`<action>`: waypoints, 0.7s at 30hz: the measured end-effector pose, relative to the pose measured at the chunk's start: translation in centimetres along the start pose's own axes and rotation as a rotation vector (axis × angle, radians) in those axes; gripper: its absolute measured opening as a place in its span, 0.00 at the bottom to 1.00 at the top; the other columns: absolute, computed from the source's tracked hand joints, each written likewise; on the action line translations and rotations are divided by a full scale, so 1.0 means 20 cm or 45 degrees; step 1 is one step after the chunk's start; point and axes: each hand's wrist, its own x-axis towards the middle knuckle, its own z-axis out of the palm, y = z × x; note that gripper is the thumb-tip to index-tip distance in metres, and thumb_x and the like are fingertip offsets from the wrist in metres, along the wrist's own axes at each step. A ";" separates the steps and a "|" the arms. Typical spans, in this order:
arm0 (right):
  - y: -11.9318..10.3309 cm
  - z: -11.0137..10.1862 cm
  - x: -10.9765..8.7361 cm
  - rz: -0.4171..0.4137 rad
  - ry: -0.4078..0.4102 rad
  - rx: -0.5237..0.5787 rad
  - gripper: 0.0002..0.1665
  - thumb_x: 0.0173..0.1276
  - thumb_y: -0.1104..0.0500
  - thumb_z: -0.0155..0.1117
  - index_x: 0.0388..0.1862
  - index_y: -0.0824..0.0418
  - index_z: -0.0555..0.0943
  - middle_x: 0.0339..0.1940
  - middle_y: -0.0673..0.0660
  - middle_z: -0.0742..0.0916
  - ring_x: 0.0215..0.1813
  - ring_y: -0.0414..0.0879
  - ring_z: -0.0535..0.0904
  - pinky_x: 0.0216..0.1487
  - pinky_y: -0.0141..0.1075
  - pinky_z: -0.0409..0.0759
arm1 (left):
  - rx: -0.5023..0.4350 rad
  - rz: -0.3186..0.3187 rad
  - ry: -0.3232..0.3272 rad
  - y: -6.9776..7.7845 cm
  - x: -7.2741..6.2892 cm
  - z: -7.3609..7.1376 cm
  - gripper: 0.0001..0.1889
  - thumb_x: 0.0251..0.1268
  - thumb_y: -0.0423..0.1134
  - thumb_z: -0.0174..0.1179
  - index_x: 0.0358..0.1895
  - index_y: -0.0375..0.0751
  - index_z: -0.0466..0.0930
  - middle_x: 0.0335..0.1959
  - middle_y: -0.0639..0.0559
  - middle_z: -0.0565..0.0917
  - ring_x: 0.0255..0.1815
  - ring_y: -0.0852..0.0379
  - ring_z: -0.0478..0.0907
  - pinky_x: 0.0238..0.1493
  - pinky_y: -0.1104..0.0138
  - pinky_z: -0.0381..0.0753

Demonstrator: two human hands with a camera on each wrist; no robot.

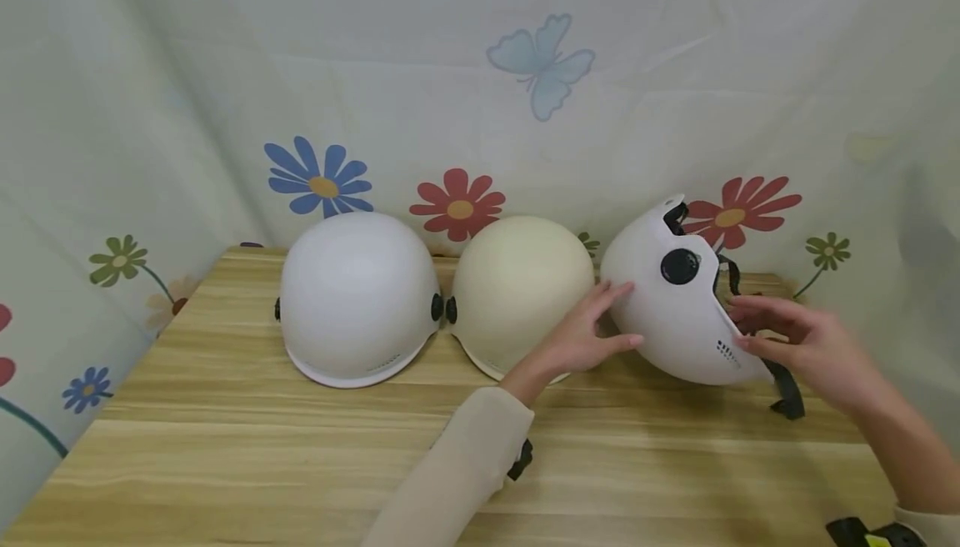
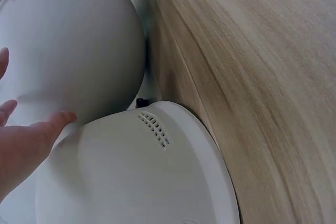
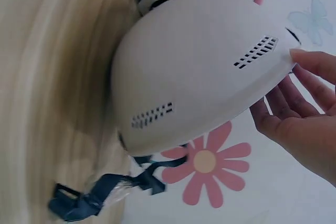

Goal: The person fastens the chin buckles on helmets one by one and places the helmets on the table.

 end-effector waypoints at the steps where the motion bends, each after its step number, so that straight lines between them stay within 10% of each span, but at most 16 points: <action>1: 0.01 0.01 0.00 0.003 -0.017 0.005 0.24 0.62 0.61 0.63 0.57 0.65 0.73 0.44 0.37 0.77 0.42 0.27 0.75 0.35 0.25 0.77 | 0.016 0.010 0.006 0.00 0.00 0.00 0.35 0.59 0.46 0.61 0.70 0.52 0.56 0.72 0.47 0.48 0.71 0.54 0.47 0.65 0.61 0.56; 21: 0.16 0.10 -0.06 -0.054 -0.120 0.132 0.21 0.62 0.66 0.60 0.55 0.65 0.75 0.38 0.51 0.84 0.37 0.37 0.80 0.35 0.28 0.78 | 0.023 0.012 -0.097 -0.03 -0.01 0.05 0.35 0.61 0.49 0.59 0.70 0.50 0.55 0.67 0.55 0.61 0.63 0.56 0.63 0.60 0.67 0.63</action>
